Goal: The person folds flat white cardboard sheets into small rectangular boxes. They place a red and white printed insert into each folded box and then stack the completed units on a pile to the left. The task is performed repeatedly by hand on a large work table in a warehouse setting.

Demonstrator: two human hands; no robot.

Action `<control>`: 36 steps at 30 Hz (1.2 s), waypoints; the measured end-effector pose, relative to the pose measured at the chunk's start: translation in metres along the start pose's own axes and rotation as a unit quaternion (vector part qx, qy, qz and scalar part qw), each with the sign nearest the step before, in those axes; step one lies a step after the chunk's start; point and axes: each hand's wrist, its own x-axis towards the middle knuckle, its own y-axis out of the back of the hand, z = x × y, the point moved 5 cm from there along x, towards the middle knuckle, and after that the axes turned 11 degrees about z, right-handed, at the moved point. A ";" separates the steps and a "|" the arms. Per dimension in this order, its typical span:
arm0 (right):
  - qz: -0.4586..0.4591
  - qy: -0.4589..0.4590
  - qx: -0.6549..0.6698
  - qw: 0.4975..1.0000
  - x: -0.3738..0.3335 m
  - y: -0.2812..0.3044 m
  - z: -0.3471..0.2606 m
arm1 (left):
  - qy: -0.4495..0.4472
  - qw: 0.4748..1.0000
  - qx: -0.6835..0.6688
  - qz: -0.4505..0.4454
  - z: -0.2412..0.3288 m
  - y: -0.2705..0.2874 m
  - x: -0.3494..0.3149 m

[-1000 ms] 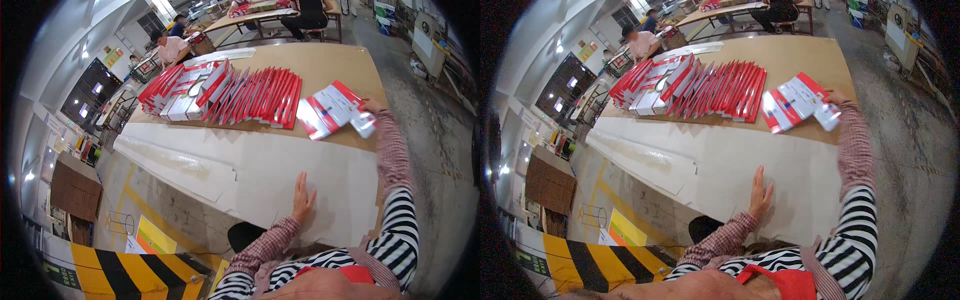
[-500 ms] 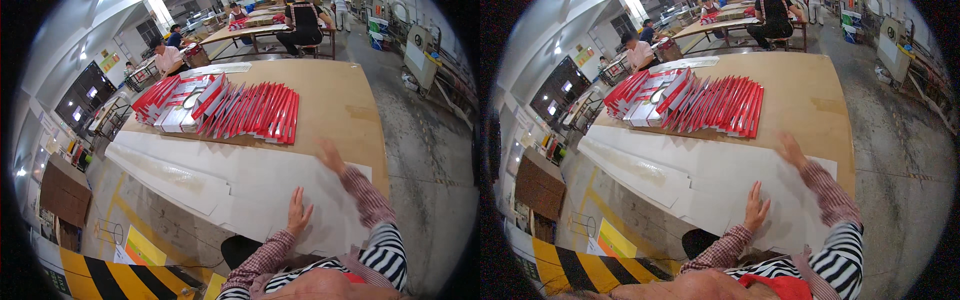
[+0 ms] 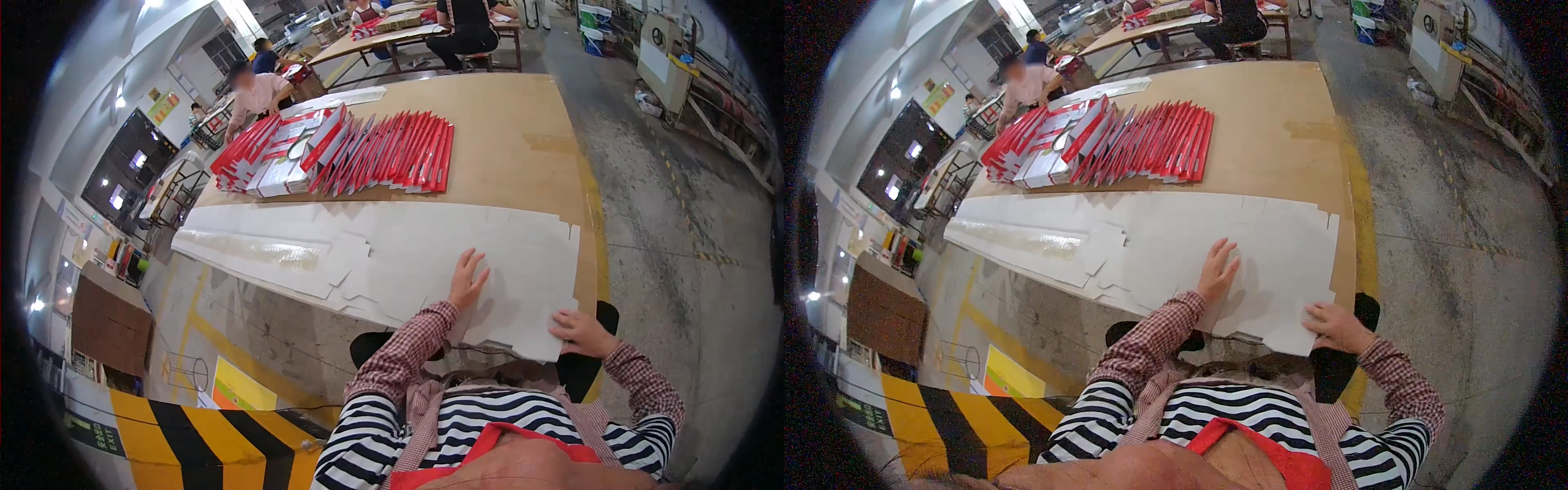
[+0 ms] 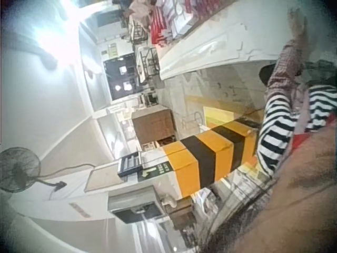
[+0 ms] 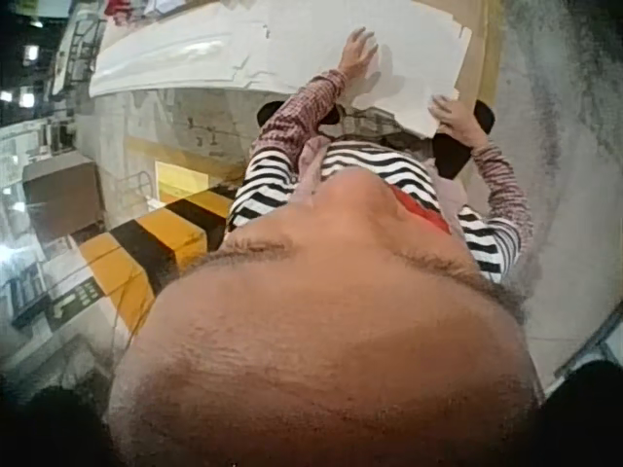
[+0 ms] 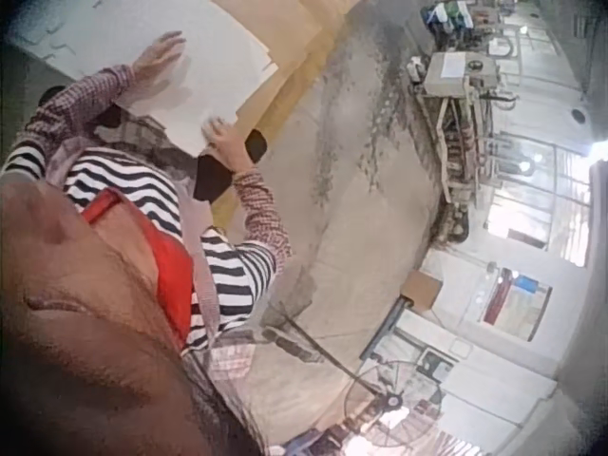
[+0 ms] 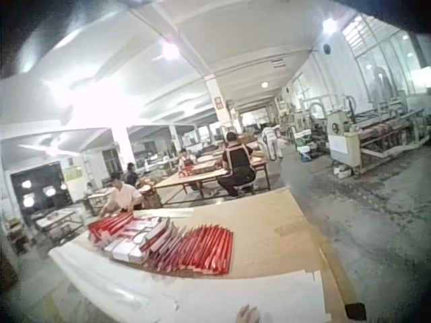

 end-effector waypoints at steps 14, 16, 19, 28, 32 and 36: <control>0.227 -0.245 -0.091 0.938 -0.121 0.018 0.031 | -0.302 0.910 -0.025 -0.282 0.101 -0.056 -0.063; 0.242 -0.285 0.001 0.927 -0.128 0.013 0.045 | -0.305 0.924 -0.007 -0.232 0.104 -0.063 -0.074; 0.174 -0.470 0.131 0.855 -0.127 0.001 0.087 | -0.085 0.970 -0.052 -0.223 0.093 -0.077 -0.052; 0.207 -0.251 -0.090 0.941 -0.014 -0.005 0.036 | -0.212 0.935 0.231 -0.166 0.102 -0.123 -0.088; 0.183 -0.249 0.032 0.951 -0.025 -0.027 0.048 | -0.302 0.913 0.188 -0.200 0.104 -0.060 -0.085; 0.198 -0.231 0.063 0.951 -0.013 -0.032 0.048 | -0.355 0.884 0.196 -0.233 0.066 -0.030 -0.078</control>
